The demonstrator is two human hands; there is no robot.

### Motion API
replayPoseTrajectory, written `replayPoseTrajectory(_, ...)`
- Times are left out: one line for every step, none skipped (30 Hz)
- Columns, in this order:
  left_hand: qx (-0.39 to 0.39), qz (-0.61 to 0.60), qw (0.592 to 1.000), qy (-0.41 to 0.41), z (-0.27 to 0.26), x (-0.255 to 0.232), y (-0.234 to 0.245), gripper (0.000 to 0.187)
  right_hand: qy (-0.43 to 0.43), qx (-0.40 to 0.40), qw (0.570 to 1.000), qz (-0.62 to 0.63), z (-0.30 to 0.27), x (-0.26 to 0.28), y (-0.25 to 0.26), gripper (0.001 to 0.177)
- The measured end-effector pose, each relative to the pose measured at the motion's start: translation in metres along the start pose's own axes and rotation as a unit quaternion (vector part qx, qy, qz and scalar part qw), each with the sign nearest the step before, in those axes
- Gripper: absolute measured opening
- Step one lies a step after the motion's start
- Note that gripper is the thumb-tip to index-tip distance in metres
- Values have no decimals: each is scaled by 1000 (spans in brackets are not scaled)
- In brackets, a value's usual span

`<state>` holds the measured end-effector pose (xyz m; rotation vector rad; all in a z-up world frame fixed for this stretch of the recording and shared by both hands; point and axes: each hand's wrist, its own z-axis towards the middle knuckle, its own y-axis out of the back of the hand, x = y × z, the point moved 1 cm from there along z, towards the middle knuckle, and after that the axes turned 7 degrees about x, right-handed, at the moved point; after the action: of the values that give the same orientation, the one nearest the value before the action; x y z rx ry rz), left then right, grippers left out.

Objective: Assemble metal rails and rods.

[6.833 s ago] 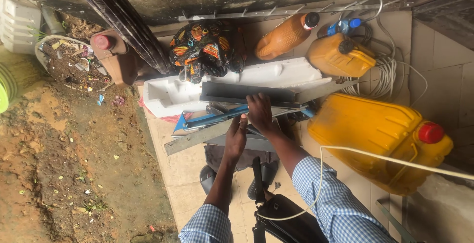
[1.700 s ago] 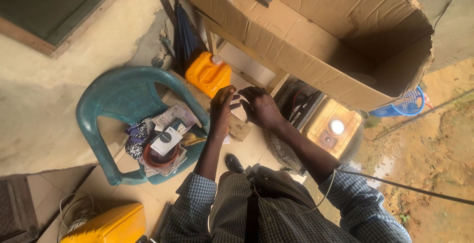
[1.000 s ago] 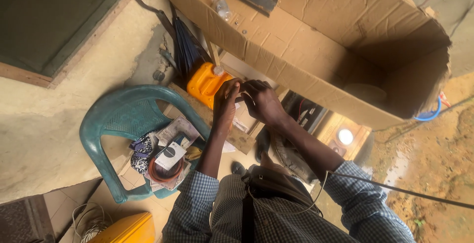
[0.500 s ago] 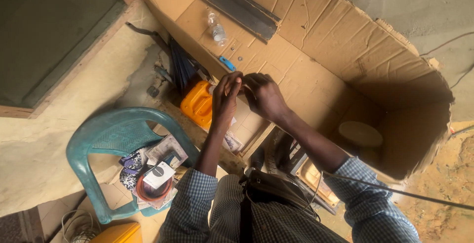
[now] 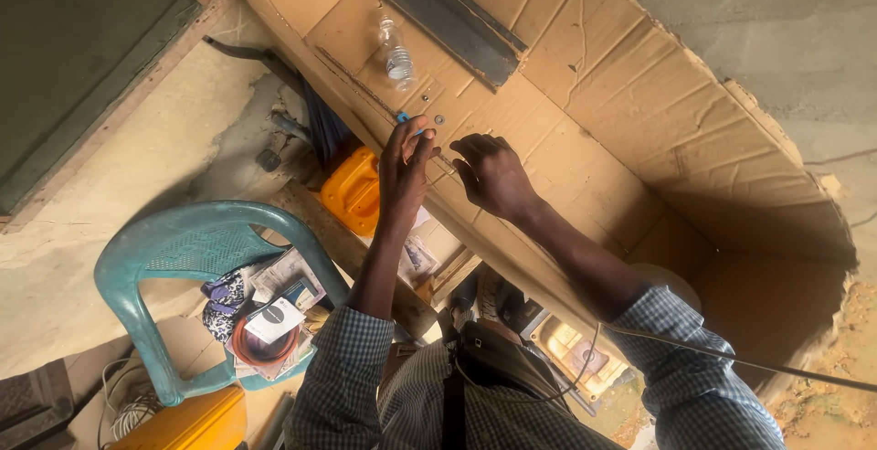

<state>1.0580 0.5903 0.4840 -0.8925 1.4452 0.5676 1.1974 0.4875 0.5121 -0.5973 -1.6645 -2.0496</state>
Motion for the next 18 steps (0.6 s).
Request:
replayPoseTrajectory(-3, 1, 1000, 1, 3, 3, 0, 46, 2, 2, 1000, 2, 3, -7, -5, 25)
replayPoseTrajectory(-5, 8, 1000, -5, 5, 6, 1, 45, 0, 4, 1000, 0, 5, -13, -11, 25)
replayPoseTrajectory(-7, 16, 1000, -9, 7, 10, 2, 44, -1, 6, 1000, -3, 7, -19, -17, 26)
replayPoseTrajectory(-11, 16, 1000, -8, 8, 12, 2, 44, 0, 9, 1000, -1, 9, -23, -22, 26)
replayPoseTrajectory(-10, 18, 1000, -1, 10, 15, 3, 43, -5, 15, 1000, 2, 13, -27, -28, 26)
replayPoseTrajectory(-8, 21, 1000, 6, 12, 17, 4, 42, -10, 22, 1000, 4, 16, -31, -33, 26)
replayPoseTrajectory(-12, 21, 1000, 9, 14, 20, 4, 42, -9, 25, 1000, 7, 19, -34, -40, 26)
replayPoseTrajectory(-9, 16, 1000, -8, 17, 23, 4, 41, -15, 31, 999, 12, 21, -38, -46, 25)
replayPoseTrajectory(-5, 9, 1000, -25, 19, 27, 4, 41, -21, 36, 999, 18, 23, -42, -52, 23)
replayPoseTrajectory(-7, 10, 1000, -22, 22, 26, 3, 41, -22, 39, 999, 20, 26, -46, -59, 23)
replayPoseTrajectory(-5, 34, 999, -6, 24, 26, 0, 43, -53, 66, 996, 18, 27, -50, -66, 19)
replayPoseTrajectory(-2, 58, 998, 11, 26, 25, -2, 45, -84, 93, 992, 15, 28, -54, -72, 16)
replayPoseTrajectory(-3, 58, 998, 14, 29, 27, -3, 45, -86, 96, 992, 17, 26, -64, -86, 16)
replayPoseTrajectory(-1, 131, 991, 40, 31, 29, -5, 47, -98, 115, 989, 3, 24, -75, -101, 14)
replayPoseTrajectory(3, 204, 977, 65, 34, 31, -7, 49, -111, 134, 985, -12, 21, -85, -115, 12)
replayPoseTrajectory(3, 204, 977, 69, 37, 44, -7, 49, -113, 136, 984, -10, 17, -91, -123, 12)
replayPoseTrajectory(25, 246, 967, 62, 40, 57, -8, 47, -180, 179, 967, 6, 13, -99, -132, 10)
replayPoseTrajectory(48, 287, 955, 55, 43, 69, -9, 45, -246, 222, 943, 23, 9, -106, -141, 9)
